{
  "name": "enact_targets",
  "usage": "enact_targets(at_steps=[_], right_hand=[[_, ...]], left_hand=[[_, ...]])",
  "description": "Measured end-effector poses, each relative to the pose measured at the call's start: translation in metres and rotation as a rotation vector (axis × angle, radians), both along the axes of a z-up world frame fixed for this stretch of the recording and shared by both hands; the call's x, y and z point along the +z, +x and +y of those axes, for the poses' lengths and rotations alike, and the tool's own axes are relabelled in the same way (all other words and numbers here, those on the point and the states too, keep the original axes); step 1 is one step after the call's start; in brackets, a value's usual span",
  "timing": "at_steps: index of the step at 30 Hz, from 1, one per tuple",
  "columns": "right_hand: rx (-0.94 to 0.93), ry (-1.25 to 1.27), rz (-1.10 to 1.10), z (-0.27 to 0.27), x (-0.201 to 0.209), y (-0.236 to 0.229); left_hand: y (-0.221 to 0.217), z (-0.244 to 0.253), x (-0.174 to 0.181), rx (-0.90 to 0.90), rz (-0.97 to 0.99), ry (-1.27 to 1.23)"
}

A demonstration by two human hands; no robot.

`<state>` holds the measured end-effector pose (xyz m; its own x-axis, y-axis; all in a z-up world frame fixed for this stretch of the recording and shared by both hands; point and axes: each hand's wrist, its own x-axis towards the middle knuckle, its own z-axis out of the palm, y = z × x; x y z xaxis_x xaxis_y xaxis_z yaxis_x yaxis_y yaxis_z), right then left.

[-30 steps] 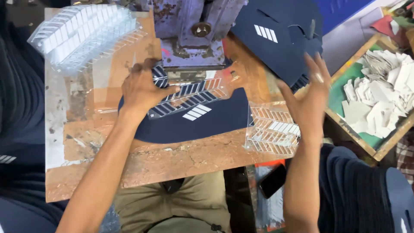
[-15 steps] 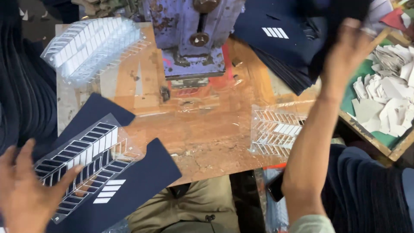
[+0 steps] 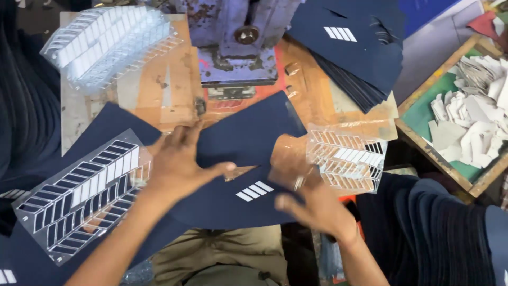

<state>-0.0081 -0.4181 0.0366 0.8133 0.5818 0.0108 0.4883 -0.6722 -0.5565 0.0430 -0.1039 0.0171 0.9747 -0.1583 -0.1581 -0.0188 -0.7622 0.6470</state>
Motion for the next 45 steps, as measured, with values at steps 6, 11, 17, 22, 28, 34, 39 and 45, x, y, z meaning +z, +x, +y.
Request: enact_targets(at_steps=[6, 11, 17, 22, 28, 34, 39, 45], right_hand=[[-0.047, -0.154, -0.359, 0.024, -0.022, 0.095], [-0.047, -0.177, -0.465, 0.035, -0.046, 0.154], [-0.099, -0.134, -0.406, 0.020, -0.046, 0.145], [-0.118, 0.004, -0.321, 0.015, -0.010, 0.112], [-0.914, -0.020, -0.579, -0.178, -0.091, 0.012], [-0.992, 0.120, -0.398, -0.155, 0.036, -0.013], [-0.724, 0.194, -0.229, -0.033, 0.133, -0.018], [-0.433, 0.670, 0.120, 0.058, 0.058, 0.064]], left_hand=[[0.026, -0.012, -0.029, 0.119, -0.453, 0.252], [0.100, 0.011, -0.030, 0.140, -0.324, 0.231], [0.098, -0.008, -0.041, 0.141, -0.271, 0.170], [0.081, -0.019, -0.033, 0.171, -0.514, 0.281], [0.034, -0.007, -0.040, 0.042, -0.467, 0.281], [0.023, 0.014, -0.045, -0.102, -0.544, 0.207], [0.014, 0.011, -0.056, -0.101, -0.594, 0.234], [0.008, 0.017, -0.074, -0.105, -0.727, 0.345]])
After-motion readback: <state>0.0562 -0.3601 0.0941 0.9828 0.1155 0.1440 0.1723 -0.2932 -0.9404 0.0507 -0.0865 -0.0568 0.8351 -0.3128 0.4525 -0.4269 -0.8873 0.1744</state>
